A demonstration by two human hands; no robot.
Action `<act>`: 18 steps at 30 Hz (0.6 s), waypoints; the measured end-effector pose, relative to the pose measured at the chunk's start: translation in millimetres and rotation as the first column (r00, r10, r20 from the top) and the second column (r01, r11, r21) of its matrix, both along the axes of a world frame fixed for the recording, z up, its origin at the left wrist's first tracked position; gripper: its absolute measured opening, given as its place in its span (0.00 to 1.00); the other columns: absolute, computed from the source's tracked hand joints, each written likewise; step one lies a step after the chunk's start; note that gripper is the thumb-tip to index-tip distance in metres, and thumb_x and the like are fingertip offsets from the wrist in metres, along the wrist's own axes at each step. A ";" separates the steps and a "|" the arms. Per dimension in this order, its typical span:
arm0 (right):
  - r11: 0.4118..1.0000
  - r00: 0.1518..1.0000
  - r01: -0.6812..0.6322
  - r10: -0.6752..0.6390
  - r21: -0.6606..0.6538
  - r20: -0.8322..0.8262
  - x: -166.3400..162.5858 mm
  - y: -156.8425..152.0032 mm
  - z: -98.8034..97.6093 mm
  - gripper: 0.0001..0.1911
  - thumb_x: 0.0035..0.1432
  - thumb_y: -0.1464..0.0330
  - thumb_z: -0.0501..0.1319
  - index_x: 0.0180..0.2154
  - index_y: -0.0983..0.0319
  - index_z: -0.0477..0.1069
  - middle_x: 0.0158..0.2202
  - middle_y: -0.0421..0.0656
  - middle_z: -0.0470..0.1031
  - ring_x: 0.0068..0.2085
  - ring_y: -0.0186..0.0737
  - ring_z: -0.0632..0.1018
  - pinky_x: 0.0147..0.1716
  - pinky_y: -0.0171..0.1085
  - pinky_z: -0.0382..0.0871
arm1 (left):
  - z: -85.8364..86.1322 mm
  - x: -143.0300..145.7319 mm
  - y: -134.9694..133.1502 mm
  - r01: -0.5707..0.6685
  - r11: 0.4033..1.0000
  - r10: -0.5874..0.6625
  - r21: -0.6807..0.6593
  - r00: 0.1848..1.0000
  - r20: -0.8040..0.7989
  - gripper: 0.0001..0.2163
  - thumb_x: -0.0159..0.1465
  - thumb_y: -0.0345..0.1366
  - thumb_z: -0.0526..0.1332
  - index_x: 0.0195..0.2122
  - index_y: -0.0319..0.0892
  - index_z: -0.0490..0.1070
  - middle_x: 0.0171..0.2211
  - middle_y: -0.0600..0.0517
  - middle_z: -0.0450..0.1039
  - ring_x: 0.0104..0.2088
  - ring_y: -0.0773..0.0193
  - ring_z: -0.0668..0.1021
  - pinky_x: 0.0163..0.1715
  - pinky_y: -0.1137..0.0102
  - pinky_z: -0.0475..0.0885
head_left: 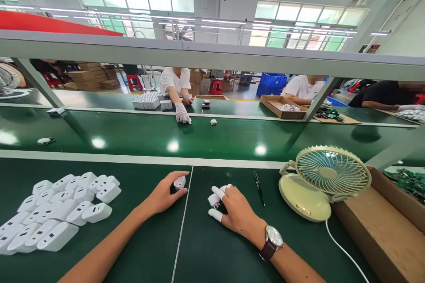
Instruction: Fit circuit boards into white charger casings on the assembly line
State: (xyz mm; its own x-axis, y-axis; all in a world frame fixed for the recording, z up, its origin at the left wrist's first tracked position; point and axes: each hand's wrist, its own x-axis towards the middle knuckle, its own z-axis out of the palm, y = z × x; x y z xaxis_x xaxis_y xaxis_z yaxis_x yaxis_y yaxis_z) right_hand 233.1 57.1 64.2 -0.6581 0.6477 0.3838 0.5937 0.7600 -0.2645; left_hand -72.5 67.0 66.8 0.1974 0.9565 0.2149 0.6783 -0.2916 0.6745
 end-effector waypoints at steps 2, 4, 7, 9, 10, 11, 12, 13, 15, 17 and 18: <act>1.000 1.000 0.024 -0.024 -0.014 0.010 -3.3 2.7 6.6 0.30 0.62 0.67 0.68 0.62 0.64 0.65 0.47 0.52 0.76 0.48 0.54 0.77 0.49 0.54 0.75 | -5.4 3.5 -3.8 0.024 1.000 -0.023 -0.014 0.999 0.046 0.20 0.66 0.38 0.63 0.59 0.50 0.71 0.55 0.48 0.77 0.53 0.54 0.80 0.57 0.58 0.75; 0.996 0.999 -0.050 0.050 -0.076 0.002 -3.5 5.9 13.7 0.31 0.60 0.70 0.68 0.63 0.63 0.64 0.52 0.52 0.74 0.52 0.52 0.76 0.54 0.52 0.74 | -7.7 7.5 -7.0 0.057 0.998 -0.057 0.004 0.996 0.073 0.20 0.65 0.37 0.64 0.59 0.50 0.71 0.54 0.48 0.76 0.53 0.54 0.79 0.57 0.57 0.75; 0.967 0.989 -0.144 0.144 -0.211 -0.017 -4.1 9.8 16.8 0.27 0.60 0.77 0.65 0.60 0.59 0.68 0.52 0.47 0.74 0.51 0.45 0.76 0.52 0.45 0.75 | -7.3 12.3 -12.6 0.119 0.992 -0.121 0.028 0.990 0.072 0.21 0.64 0.37 0.67 0.59 0.50 0.71 0.53 0.48 0.76 0.53 0.54 0.78 0.55 0.58 0.75; 0.960 0.994 -0.107 0.101 -0.258 -0.036 -6.5 10.7 12.0 0.24 0.62 0.76 0.66 0.59 0.59 0.69 0.49 0.46 0.74 0.48 0.44 0.77 0.50 0.43 0.76 | -6.7 15.1 -17.2 0.155 0.987 -0.157 0.050 0.986 0.054 0.20 0.63 0.37 0.68 0.56 0.48 0.72 0.50 0.48 0.77 0.50 0.54 0.78 0.52 0.59 0.76; 0.961 0.996 -0.087 0.077 -0.261 -0.050 -8.0 10.4 8.7 0.25 0.62 0.74 0.68 0.59 0.59 0.68 0.49 0.47 0.74 0.48 0.44 0.77 0.50 0.43 0.77 | -6.7 16.4 -19.7 0.170 0.984 -0.173 0.061 0.984 0.042 0.19 0.62 0.36 0.69 0.55 0.48 0.72 0.48 0.48 0.77 0.48 0.55 0.78 0.50 0.59 0.77; 0.963 0.996 -0.080 0.065 -0.258 -0.064 -9.4 9.9 5.6 0.27 0.62 0.72 0.69 0.61 0.59 0.66 0.50 0.47 0.73 0.49 0.45 0.77 0.51 0.45 0.76 | -7.0 17.6 -22.0 0.182 0.981 -0.184 0.072 0.983 0.029 0.19 0.62 0.36 0.70 0.54 0.47 0.72 0.47 0.48 0.77 0.46 0.55 0.78 0.49 0.60 0.78; 0.964 0.995 -0.088 0.072 -0.251 -0.074 -10.5 9.2 3.1 0.30 0.62 0.72 0.69 0.63 0.59 0.64 0.52 0.48 0.72 0.51 0.45 0.77 0.53 0.46 0.76 | -7.6 18.8 -24.1 0.193 0.978 -0.195 0.081 0.981 0.015 0.19 0.62 0.36 0.70 0.53 0.47 0.72 0.46 0.49 0.77 0.46 0.55 0.78 0.48 0.60 0.78; 0.964 0.993 -0.108 0.092 -0.245 -0.075 -11.2 8.5 1.7 0.31 0.63 0.72 0.69 0.64 0.58 0.63 0.53 0.48 0.71 0.52 0.45 0.76 0.54 0.46 0.76 | -8.4 20.0 -25.9 0.204 0.975 -0.205 0.091 0.979 0.001 0.19 0.62 0.35 0.70 0.54 0.47 0.71 0.46 0.49 0.77 0.45 0.55 0.78 0.47 0.60 0.78; 0.963 0.989 -0.144 0.137 -0.228 -0.049 -11.6 7.6 1.8 0.26 0.67 0.72 0.64 0.63 0.56 0.64 0.55 0.47 0.70 0.53 0.45 0.75 0.54 0.46 0.75 | -10.6 23.0 -28.2 0.228 0.967 -0.227 0.111 0.974 -0.025 0.23 0.62 0.35 0.71 0.57 0.47 0.69 0.48 0.48 0.78 0.46 0.54 0.78 0.48 0.59 0.78; 0.972 0.989 -0.143 0.146 -0.186 0.001 -11.8 6.5 4.1 0.18 0.70 0.72 0.59 0.60 0.57 0.68 0.54 0.47 0.71 0.51 0.45 0.75 0.51 0.45 0.75 | -13.5 27.4 -29.5 0.256 0.957 -0.252 0.137 0.967 -0.041 0.26 0.62 0.35 0.70 0.61 0.48 0.67 0.49 0.47 0.78 0.48 0.52 0.78 0.49 0.57 0.77; 0.980 0.990 -0.130 0.136 -0.153 0.026 -12.2 5.3 5.0 0.16 0.72 0.71 0.58 0.58 0.58 0.70 0.53 0.47 0.72 0.49 0.45 0.75 0.49 0.45 0.75 | -15.2 30.0 -30.3 0.267 0.951 -0.263 0.154 0.964 -0.046 0.26 0.63 0.36 0.70 0.62 0.48 0.66 0.49 0.46 0.78 0.48 0.52 0.78 0.49 0.57 0.78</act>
